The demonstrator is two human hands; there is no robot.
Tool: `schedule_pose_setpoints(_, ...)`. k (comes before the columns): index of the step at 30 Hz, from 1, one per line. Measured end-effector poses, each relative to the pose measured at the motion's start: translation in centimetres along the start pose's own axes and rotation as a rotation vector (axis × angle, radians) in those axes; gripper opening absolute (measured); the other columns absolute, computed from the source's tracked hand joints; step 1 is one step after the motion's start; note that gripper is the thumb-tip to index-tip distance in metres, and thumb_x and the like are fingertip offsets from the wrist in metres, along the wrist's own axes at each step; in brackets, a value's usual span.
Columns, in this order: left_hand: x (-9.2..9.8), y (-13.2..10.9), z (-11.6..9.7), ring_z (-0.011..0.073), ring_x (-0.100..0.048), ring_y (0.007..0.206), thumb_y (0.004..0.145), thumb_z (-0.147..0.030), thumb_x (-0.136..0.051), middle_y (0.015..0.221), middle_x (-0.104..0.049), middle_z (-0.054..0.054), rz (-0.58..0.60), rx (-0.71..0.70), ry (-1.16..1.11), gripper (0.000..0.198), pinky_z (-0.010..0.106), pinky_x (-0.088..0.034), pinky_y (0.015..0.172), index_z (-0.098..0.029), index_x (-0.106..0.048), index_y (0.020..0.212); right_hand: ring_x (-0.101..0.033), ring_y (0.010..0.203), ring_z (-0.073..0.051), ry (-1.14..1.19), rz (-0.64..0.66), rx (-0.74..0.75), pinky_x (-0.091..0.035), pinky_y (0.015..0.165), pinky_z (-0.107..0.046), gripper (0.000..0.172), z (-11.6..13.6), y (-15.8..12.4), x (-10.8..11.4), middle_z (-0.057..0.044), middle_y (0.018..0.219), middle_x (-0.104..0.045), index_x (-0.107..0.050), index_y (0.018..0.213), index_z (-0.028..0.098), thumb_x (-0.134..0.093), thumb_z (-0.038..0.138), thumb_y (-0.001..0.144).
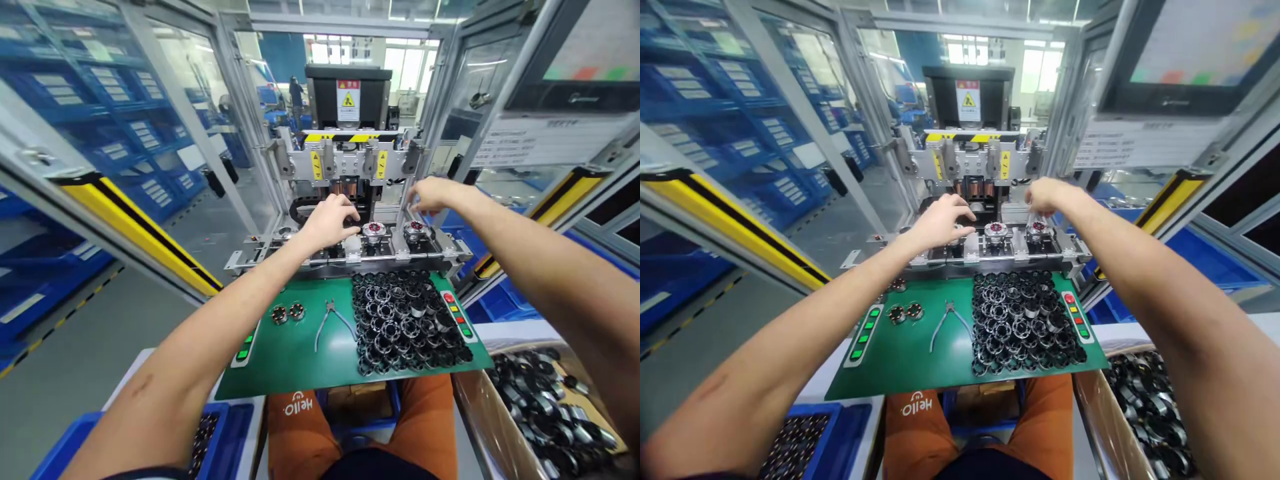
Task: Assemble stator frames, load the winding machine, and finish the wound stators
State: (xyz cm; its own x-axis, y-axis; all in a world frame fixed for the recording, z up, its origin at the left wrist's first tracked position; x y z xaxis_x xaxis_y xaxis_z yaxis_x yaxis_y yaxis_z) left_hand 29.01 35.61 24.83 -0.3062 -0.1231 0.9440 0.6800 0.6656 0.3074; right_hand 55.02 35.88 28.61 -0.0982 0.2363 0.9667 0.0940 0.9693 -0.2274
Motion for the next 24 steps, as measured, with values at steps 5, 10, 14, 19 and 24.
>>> schedule_pose_setpoints(5,-7.0,7.2,-2.9,0.042,-0.058,0.16,0.109,-0.041,-0.087,0.159,-0.074,0.019,0.074,0.019,0.098,0.033,0.061,-0.046,0.142,-0.021,-0.093,0.135,-0.085,0.119,-0.026,0.104,0.089,-0.064,-0.077,0.101,-0.047,0.046,-4.2,2.4,-7.4,-0.012,0.145,-0.082,-0.076,0.156,0.019,-0.085,0.045,0.119)
schedule_pose_setpoints(10,-11.1,9.7,-2.3,0.0468,-0.057,0.162,0.112,-0.052,-0.082,0.157,-0.075,0.023,0.182,0.06,0.193,0.039,0.066,-0.038,0.147,-0.016,-0.096,0.124,-0.083,0.127,-0.028,0.196,0.225,-0.09,-0.076,0.108,-0.05,0.045,-6.1,5.1,-12.4,-0.013,0.151,-0.08,-0.077,0.154,0.02,-0.085,0.046,0.119)
schedule_pose_setpoints(14,-13.6,10.7,-1.4,0.0471,-0.058,0.162,0.116,-0.057,-0.075,0.156,-0.077,0.021,0.321,0.052,0.225,0.046,0.063,-0.045,0.143,-0.018,-0.097,0.125,-0.083,0.129,-0.029,0.24,0.351,-0.108,-0.076,0.109,-0.052,0.046,-6.4,6.7,-14.8,-0.014,0.153,-0.08,-0.077,0.155,0.019,-0.086,0.046,0.119)
schedule_pose_setpoints(19,-15.6,10.8,-1.0,0.0435,-0.056,0.165,0.121,-0.058,-0.065,0.165,-0.071,0.022,0.446,0.044,0.24,0.053,0.061,-0.053,0.136,-0.014,-0.09,0.139,-0.083,0.128,-0.029,0.254,0.436,-0.13,-0.076,0.108,-0.051,0.045,-5.8,6.7,-15.8,-0.013,0.151,-0.08,-0.077,0.154,0.019,-0.086,0.046,0.118)
schedule_pose_setpoints(24,-15.7,10.2,-1.2,0.0408,-0.057,0.165,0.124,-0.063,-0.062,0.167,-0.069,0.02,0.473,0.058,0.231,0.057,0.062,-0.055,0.134,-0.016,-0.083,0.147,-0.087,0.112,-0.025,0.249,0.416,-0.12,-0.076,0.1,-0.043,0.03,-5.8,5.8,-12.1,-0.011,0.129,-0.087,-0.082,0.137,0.013,-0.087,0.037,0.118)
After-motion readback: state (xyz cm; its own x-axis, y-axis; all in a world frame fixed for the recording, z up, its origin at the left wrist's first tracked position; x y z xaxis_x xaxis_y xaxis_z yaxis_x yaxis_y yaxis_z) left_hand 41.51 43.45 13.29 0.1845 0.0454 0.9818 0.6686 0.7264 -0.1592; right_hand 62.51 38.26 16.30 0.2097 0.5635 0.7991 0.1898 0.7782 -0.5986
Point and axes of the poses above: each hand's wrist, its own y-axis towards the middle knuckle, its own x-axis out of the back of the hand, z = x × y, the point moved 9 cm from there along y, towards the middle knuckle
